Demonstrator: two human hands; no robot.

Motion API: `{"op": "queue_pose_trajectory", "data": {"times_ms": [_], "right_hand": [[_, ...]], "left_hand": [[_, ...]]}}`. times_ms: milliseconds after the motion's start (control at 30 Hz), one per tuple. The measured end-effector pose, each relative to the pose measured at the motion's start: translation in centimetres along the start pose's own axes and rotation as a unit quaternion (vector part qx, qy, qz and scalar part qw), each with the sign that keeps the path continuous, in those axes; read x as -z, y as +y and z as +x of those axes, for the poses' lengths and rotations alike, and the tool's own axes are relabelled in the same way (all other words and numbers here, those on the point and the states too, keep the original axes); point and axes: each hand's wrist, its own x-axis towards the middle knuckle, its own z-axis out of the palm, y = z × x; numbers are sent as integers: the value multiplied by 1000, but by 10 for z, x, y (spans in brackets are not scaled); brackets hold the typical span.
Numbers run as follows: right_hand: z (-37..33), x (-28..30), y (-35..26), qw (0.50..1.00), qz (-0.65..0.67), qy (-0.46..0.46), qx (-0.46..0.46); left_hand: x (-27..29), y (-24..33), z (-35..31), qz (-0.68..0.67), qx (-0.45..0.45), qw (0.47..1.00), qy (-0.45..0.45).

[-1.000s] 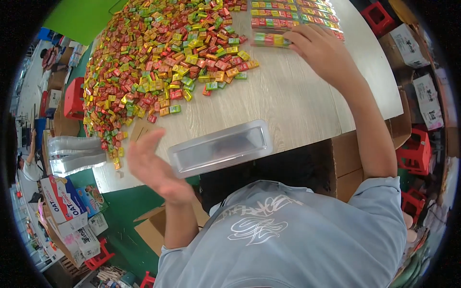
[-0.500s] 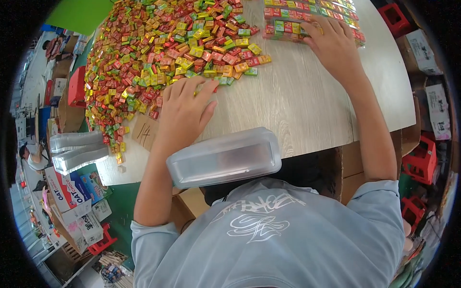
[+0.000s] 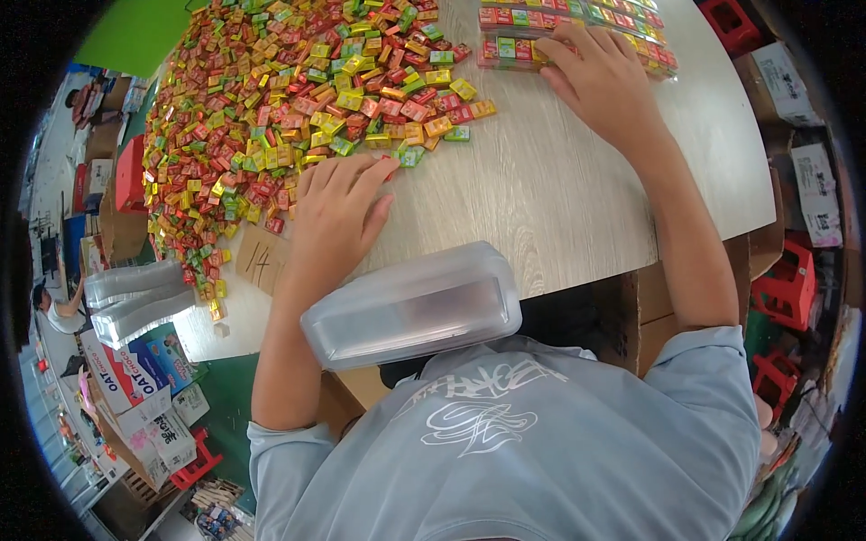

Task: Picking small wrapped items from a pile and arranging them inside a plastic container.

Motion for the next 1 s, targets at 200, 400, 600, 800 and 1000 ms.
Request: {"op": "queue_pose_trajectory", "data": {"times_ms": [200,400,600,800,1000], "right_hand": [[-2,3,0,1000,2,-3,7],[9,-3,-9,1000,0,-15,11],[10,-9,-10,1000,-4,-5,10],[11,-19,-9,999,14,28,19],[12,-19,-11,999,13,25,16]], "left_hand": [[-4,-3,-1,22,-15,999,27],[-6,-5,-1,17,-18,998,53],[-6,-6,-2,5,-14,998,54],[-6,-6,0,-5,-11,999,53],[-5,-6,0,-5,-9,999,48]]}}
